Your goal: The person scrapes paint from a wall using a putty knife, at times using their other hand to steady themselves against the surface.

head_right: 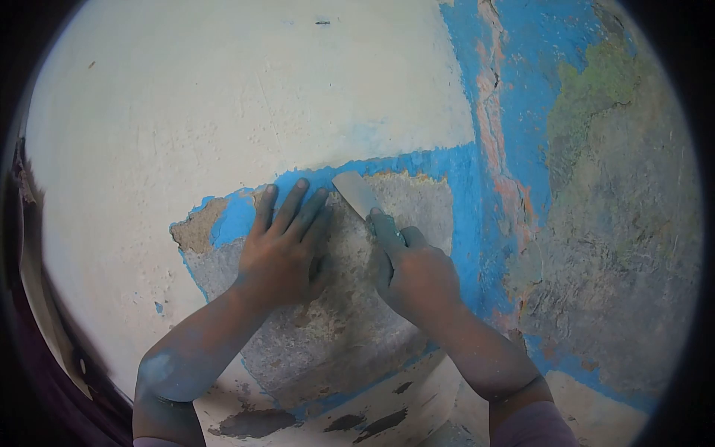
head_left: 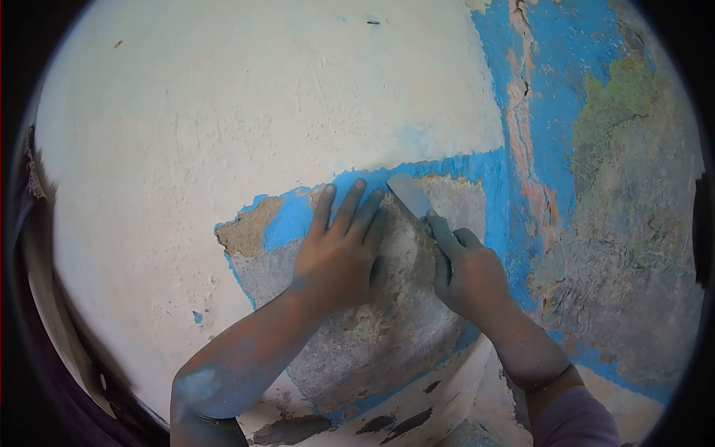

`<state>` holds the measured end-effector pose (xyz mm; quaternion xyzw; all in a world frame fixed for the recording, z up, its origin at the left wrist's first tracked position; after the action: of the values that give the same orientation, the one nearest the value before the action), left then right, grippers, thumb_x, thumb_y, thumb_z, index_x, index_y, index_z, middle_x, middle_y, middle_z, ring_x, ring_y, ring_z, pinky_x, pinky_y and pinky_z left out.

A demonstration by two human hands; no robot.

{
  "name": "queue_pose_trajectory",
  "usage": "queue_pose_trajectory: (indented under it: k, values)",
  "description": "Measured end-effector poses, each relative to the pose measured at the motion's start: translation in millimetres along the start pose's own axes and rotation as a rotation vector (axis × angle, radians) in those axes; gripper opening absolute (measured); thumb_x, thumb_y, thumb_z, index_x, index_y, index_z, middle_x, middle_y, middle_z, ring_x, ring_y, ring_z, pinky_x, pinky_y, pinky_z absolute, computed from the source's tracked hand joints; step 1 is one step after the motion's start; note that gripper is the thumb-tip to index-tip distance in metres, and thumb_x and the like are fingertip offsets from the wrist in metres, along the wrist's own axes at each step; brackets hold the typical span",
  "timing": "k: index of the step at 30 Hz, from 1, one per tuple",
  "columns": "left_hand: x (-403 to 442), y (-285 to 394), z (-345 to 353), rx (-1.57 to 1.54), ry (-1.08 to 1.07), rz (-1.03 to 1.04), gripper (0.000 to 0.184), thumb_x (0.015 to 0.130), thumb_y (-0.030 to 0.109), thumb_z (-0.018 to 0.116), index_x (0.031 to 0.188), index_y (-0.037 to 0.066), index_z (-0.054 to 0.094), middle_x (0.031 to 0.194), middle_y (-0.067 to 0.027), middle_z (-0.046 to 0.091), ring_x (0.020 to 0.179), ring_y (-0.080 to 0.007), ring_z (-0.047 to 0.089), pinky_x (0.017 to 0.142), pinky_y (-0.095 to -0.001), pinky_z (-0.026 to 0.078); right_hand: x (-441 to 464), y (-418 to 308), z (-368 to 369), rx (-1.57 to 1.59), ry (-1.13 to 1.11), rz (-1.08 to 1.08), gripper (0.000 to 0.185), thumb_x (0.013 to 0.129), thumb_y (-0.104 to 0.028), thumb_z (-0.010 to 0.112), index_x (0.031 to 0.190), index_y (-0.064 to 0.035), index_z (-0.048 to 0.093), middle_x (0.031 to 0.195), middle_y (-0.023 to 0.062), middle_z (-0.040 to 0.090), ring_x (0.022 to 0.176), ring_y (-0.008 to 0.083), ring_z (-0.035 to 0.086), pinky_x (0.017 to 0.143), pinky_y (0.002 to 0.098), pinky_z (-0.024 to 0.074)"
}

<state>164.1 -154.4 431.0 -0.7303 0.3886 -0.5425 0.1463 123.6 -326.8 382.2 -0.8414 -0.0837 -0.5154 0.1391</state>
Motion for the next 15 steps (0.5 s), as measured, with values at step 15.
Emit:
queue_pose_trajectory:
  k: [15]
  values:
    - [0,0,1,-0.030,0.034,0.029,0.058,0.079,0.037,0.068,0.127,0.005,0.067,0.146,-0.0119,0.054,0.146,-0.0313,0.037,0.122,-0.0591,0.024,9,-14,-25,-0.054,-0.051,0.035,0.052,0.093,-0.019,0.060,0.144,-0.0130,0.053,0.090,0.0194,0.065,0.065,0.0381,0.068,0.058,0.0473,0.0556]
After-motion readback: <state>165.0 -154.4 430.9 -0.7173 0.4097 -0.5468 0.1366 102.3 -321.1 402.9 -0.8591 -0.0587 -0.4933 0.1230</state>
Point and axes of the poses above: each hand's wrist, its own x-axis towards the middle knuckle, its own z-axis out of the palm, y = z × x, the point moved 5 cm from there along x, towards the middle knuckle
